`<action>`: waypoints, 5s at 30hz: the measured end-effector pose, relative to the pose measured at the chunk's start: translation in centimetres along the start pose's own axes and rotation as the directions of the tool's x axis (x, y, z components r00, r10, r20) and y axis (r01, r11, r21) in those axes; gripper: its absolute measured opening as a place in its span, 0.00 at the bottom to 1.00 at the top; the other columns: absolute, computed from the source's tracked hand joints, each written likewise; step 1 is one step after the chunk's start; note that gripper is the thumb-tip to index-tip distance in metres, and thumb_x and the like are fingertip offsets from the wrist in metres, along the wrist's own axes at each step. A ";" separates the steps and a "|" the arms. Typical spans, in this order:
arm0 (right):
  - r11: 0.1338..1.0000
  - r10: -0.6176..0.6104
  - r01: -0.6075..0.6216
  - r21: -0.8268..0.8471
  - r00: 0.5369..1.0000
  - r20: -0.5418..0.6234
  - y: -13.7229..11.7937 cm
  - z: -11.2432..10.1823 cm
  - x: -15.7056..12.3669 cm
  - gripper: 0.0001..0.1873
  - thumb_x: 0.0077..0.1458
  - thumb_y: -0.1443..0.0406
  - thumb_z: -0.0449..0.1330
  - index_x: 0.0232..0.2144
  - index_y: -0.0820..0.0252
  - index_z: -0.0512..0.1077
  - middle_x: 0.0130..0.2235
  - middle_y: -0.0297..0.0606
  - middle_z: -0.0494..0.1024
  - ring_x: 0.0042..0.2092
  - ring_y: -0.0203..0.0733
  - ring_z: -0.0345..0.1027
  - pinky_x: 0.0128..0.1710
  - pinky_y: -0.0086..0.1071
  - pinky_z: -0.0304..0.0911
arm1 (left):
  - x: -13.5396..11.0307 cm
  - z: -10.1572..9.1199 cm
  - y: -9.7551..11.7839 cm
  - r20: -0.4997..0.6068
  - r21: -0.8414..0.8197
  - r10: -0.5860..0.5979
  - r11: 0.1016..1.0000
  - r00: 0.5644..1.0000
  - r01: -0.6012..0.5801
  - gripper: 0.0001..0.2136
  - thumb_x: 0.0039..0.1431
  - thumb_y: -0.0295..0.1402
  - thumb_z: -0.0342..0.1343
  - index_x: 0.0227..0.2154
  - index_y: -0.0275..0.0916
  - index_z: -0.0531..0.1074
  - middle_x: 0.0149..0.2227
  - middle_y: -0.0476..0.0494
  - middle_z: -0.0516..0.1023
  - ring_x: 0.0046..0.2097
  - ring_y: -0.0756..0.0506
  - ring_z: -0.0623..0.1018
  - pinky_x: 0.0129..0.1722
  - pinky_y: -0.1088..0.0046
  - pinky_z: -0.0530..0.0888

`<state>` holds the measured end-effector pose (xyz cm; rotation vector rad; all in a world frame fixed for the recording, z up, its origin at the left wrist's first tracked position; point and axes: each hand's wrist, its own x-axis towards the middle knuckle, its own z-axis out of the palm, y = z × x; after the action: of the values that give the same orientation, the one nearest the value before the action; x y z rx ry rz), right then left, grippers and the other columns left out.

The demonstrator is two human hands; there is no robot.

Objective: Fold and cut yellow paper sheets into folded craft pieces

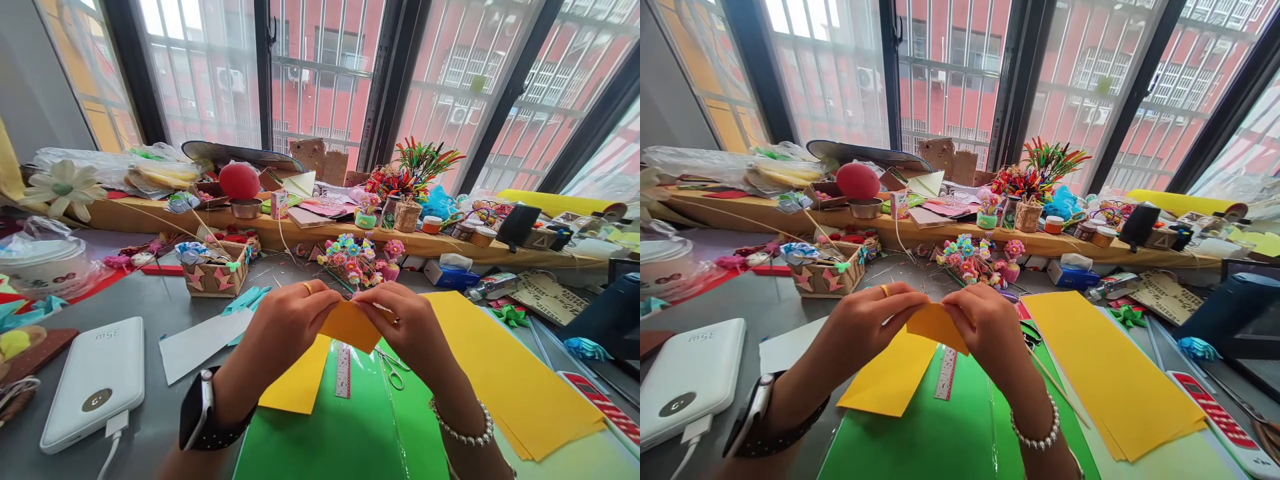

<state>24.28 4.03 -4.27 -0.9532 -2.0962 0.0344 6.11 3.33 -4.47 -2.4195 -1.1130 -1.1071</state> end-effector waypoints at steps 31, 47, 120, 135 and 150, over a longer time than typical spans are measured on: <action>0.994 0.071 -0.084 -0.076 0.984 -0.160 2.8 -2.3 -0.5 0.05 0.50 0.65 0.56 0.29 0.59 0.71 0.31 0.37 0.76 0.35 0.41 0.68 0.37 0.35 0.62 | -0.1 0.0 -0.2 -0.007 -0.021 -0.036 0.999 0.999 0.036 0.06 0.54 0.27 0.50 0.31 0.37 0.73 0.30 0.48 0.77 0.29 0.49 0.75 0.28 0.76 0.70; 1.000 -0.025 0.025 -0.007 0.998 0.057 1.2 -1.8 -0.3 0.07 0.53 0.68 0.52 0.31 0.59 0.71 0.31 0.37 0.75 0.34 0.38 0.67 0.33 0.30 0.61 | 0.0 -1.7 -1.3 -0.120 0.030 -0.044 0.998 0.992 0.047 0.06 0.53 0.28 0.51 0.31 0.38 0.73 0.30 0.48 0.77 0.31 0.50 0.75 0.31 0.78 0.69; 0.682 0.581 -0.347 0.644 0.791 -0.190 0.2 -2.1 -0.6 0.07 0.43 0.59 0.61 0.22 0.57 0.71 0.24 0.35 0.74 0.27 0.39 0.67 0.23 0.28 0.63 | 0.8 -0.5 0.8 0.177 -0.888 -0.485 0.296 0.856 0.351 0.15 0.49 0.30 0.56 0.41 0.39 0.62 0.40 0.44 0.75 0.40 0.46 0.75 0.34 0.78 0.75; 0.959 0.018 -0.143 -0.247 0.893 -0.449 0.0 0.2 -0.1 0.18 0.49 0.61 0.55 0.44 0.59 0.64 0.43 0.41 0.72 0.49 0.46 0.61 0.54 0.51 0.41 | 0.6 1.8 3.6 -0.113 -0.409 -0.337 0.873 0.935 0.265 0.19 0.52 0.25 0.51 0.48 0.42 0.59 0.43 0.46 0.73 0.42 0.48 0.74 0.41 0.73 0.71; 0.898 -0.137 -0.025 -0.439 0.933 -0.334 -1.9 0.2 -0.2 0.06 0.51 0.68 0.54 0.27 0.62 0.71 0.25 0.35 0.74 0.31 0.38 0.66 0.48 0.42 0.54 | 0.5 -0.2 3.9 -0.367 0.273 -0.079 0.943 0.927 0.189 0.17 0.50 0.26 0.54 0.45 0.38 0.65 0.44 0.42 0.73 0.47 0.42 0.70 0.52 0.55 0.59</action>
<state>23.10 2.59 -3.91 -1.0628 -1.8151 -0.6254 9.11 0.88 -3.63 -1.8438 -1.2355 -1.2443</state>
